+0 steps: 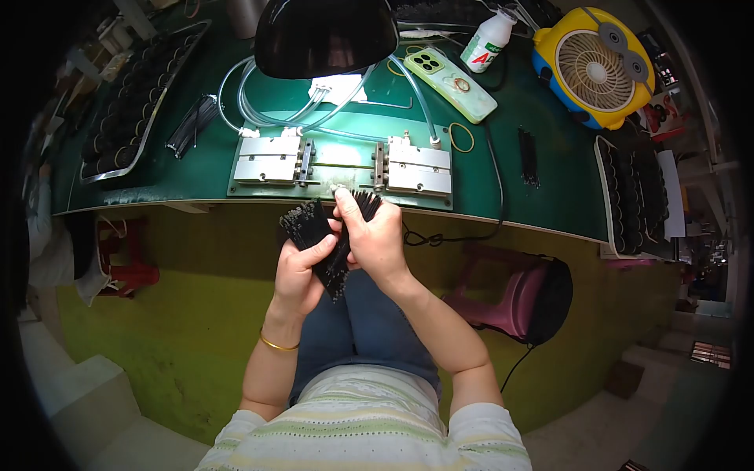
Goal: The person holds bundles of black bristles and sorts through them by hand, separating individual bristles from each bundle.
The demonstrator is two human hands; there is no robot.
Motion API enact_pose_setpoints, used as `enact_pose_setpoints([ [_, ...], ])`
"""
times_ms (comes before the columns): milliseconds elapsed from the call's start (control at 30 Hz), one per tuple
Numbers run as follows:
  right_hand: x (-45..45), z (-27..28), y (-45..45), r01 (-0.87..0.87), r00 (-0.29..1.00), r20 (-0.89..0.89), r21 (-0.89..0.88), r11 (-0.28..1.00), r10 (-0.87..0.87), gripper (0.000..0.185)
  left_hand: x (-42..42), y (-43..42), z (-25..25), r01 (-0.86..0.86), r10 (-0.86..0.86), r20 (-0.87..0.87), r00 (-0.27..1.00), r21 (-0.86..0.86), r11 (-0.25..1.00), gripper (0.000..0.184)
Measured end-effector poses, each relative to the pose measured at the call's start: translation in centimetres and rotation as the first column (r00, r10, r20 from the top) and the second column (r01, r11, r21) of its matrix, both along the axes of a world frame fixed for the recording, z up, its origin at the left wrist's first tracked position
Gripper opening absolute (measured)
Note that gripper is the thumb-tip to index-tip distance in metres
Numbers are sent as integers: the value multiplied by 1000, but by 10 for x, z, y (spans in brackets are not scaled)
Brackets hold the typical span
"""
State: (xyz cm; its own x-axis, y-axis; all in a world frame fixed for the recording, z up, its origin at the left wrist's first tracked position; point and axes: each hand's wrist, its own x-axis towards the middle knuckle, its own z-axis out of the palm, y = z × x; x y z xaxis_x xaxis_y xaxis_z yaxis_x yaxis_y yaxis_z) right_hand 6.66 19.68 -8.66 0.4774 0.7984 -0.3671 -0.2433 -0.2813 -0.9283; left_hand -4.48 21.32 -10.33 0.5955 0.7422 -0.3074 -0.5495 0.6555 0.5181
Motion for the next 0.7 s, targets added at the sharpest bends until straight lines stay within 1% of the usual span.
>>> enact_pose_setpoints([
  [67,0,-6,-2,-86,993,85,118,989,76,21,-3,-2,-5,-16,19,-59,998,57,998,13],
  [100,0,-8,-3,-132,985,130,173,976,110,21,-4,-2,-8,-15,18,-57,998,60,998,13],
  [233,-2,-7,-6,-148,978,178,196,969,113,18,-6,-3,-14,-6,21,-118,993,130,991,14],
  [267,-3,-5,-6,-148,977,179,197,969,113,18,-6,-4,-14,-9,24,-110,994,135,991,13],
  [367,-5,-3,-6,-102,991,108,181,978,83,18,-3,-7,-14,-17,31,-97,995,142,990,13],
  [467,-2,-5,-5,-75,992,115,160,984,57,20,3,-9,-15,-60,68,-72,995,115,992,12],
  [700,-2,-8,0,-23,994,112,151,988,6,21,5,-7,-23,-35,39,-31,999,106,994,12],
])
